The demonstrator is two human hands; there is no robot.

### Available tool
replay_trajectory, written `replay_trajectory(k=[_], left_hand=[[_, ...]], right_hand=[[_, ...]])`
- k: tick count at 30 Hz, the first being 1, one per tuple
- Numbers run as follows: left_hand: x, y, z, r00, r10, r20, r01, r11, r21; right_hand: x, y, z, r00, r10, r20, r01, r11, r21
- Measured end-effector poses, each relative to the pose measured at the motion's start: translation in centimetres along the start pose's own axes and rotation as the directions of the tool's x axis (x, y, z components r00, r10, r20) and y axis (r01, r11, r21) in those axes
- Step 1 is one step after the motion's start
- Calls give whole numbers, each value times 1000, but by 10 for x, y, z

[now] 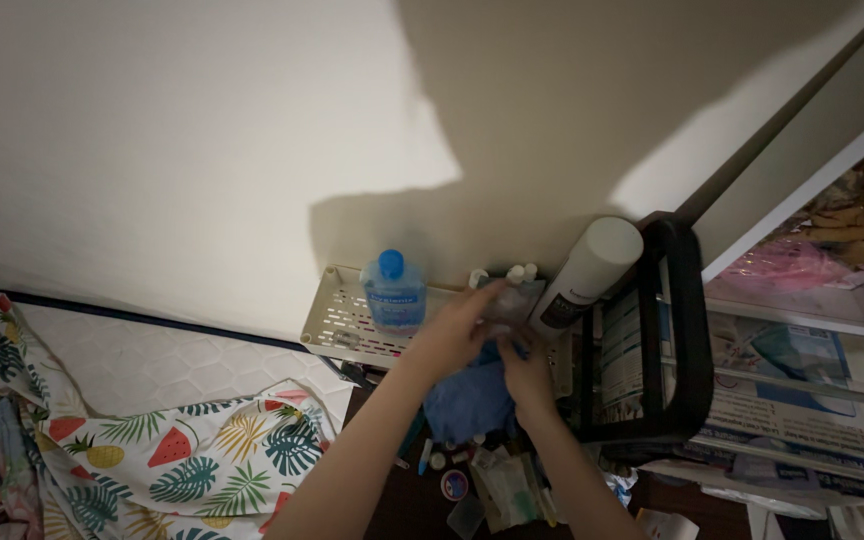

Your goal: The person organizes various toiletries and personal care items on a small plastic shelf next to a bed. They pick up bottles, tubes, and containers from a cluttered table, wipe them with a blue cloth, and place them on the shelf.

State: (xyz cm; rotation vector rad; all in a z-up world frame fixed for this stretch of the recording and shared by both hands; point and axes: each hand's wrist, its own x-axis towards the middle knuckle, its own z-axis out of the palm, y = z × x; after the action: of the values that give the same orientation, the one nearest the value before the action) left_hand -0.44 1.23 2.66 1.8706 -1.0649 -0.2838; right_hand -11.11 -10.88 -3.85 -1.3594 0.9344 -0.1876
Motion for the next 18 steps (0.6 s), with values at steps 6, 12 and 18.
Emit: replay_trajectory(k=[6, 12, 18], left_hand=[[-15, -22, 9, 967, 143, -211, -130, 989, 74], [-17, -35, 27, 965, -85, -249, 116, 987, 112], [-8, -34, 39, 964, -46, -261, 35, 998, -47]], right_hand=[[11, 14, 1, 951, -307, 23, 307, 940, -149], [15, 19, -4, 967, -253, -26, 241, 946, -217], [9, 16, -8, 959, -257, -121, 226, 948, -224]])
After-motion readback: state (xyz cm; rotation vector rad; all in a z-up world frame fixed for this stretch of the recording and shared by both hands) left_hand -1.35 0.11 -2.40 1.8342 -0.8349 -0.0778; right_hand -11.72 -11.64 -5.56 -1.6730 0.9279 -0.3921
